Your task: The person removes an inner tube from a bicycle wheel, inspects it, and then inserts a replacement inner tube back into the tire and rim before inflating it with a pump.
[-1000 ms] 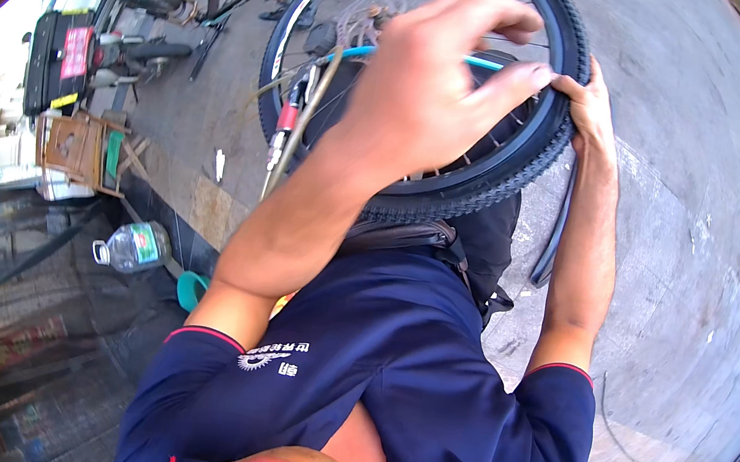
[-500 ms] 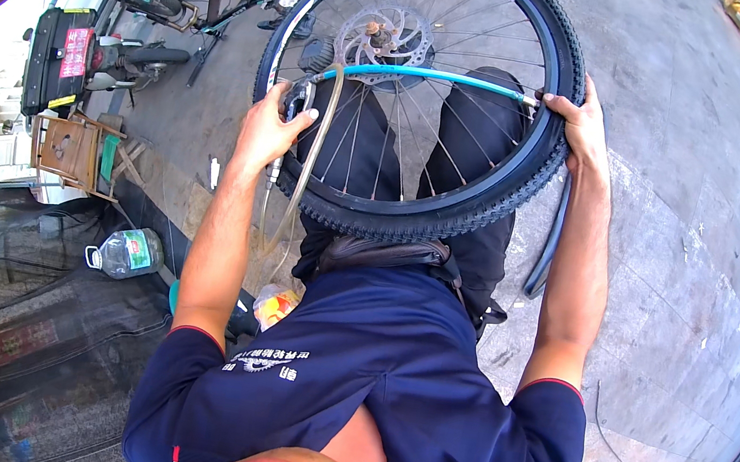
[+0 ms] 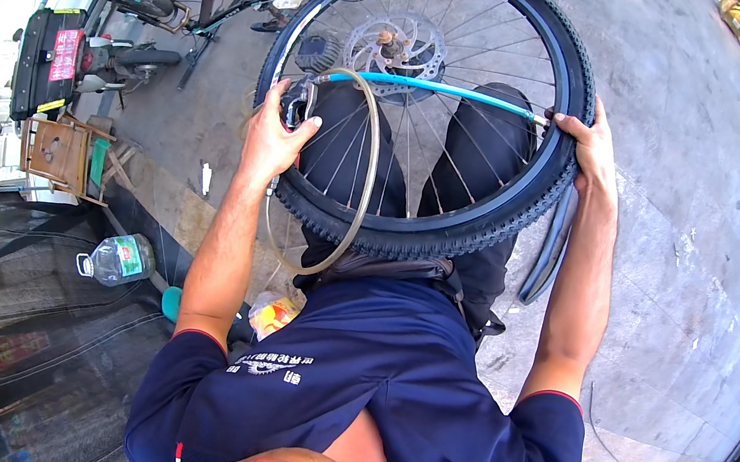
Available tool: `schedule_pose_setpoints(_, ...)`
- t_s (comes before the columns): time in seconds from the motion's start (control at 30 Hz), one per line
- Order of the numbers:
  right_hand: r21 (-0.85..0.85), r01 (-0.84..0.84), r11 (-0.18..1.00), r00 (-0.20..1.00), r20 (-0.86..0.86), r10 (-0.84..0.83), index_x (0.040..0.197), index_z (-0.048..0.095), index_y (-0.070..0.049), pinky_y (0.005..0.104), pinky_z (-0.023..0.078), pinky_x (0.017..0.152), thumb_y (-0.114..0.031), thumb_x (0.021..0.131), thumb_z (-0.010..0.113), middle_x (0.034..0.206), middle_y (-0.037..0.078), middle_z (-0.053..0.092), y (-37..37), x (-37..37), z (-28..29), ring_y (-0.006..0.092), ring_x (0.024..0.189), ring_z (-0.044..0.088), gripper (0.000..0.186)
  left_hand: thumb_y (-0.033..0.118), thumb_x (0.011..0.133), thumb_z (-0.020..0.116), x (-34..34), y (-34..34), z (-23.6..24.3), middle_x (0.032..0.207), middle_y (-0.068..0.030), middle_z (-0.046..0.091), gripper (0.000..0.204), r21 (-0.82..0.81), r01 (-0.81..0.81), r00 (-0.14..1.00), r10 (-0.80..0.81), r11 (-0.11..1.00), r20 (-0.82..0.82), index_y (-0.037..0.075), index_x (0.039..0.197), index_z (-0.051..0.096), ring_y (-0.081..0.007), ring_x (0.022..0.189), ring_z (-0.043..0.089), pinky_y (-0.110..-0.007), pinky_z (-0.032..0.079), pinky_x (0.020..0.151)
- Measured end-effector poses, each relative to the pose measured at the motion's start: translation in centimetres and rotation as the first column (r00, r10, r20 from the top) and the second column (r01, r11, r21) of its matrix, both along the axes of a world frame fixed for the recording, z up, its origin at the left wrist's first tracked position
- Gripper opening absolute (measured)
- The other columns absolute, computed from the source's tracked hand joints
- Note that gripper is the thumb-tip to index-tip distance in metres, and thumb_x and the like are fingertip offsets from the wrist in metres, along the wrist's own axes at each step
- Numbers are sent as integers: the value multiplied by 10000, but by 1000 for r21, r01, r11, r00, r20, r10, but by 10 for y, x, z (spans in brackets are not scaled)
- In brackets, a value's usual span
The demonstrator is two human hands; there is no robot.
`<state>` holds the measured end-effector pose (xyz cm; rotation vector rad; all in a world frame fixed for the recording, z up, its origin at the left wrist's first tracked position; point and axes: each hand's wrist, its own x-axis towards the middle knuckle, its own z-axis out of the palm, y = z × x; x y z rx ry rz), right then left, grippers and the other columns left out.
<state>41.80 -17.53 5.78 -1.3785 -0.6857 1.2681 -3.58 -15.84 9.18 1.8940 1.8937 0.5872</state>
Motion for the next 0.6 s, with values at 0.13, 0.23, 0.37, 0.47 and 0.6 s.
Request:
schedule_pose_setpoints(0.13,-26,16,1000,1000,13,-16,1463,404,-10,332,630,550,43,837,661,975,202,726,0,-2,3,217,690,718,679,320,798,832,0,2,-1,1352,-283,622,830,9,11,999,-11,1000,33,1,1468,460,-412,1249,624,-459,489,1066)
schedule_pose_setpoints(0.23,-33,17,999,999,29,-16,1463,403,-11,333,629,546,36,835,663,972,199,726,0,-4,6,217,688,717,682,307,809,823,-2,2,-3,1346,-288,624,816,53,31,1000,-31,998,-5,2,1471,456,-416,1243,627,-462,493,1059)
schedule_pose_setpoints(0.37,-27,21,999,999,24,-21,1468,399,-15,334,627,543,35,831,667,965,196,726,0,-4,4,215,681,714,693,308,816,820,-2,1,0,1356,-289,617,822,-13,16,1000,-15,1000,18,2,1480,445,-426,1251,618,-467,490,1061)
schedule_pose_setpoints(0.47,-36,20,999,999,31,-18,1483,381,-15,329,626,552,35,830,669,966,196,728,-1,-6,8,211,675,709,715,351,813,834,-7,0,-6,1363,-288,613,871,12,32,999,-32,999,18,10,1499,419,-437,1254,613,-473,487,1064)
schedule_pose_setpoints(0.6,-37,12,999,998,57,-10,1490,378,-6,334,624,560,25,837,661,965,182,724,1,-3,0,199,675,703,712,517,835,807,-11,-3,-11,1240,-277,682,875,94,43,999,-43,995,-6,13,1465,468,-424,1142,680,-486,529,985)
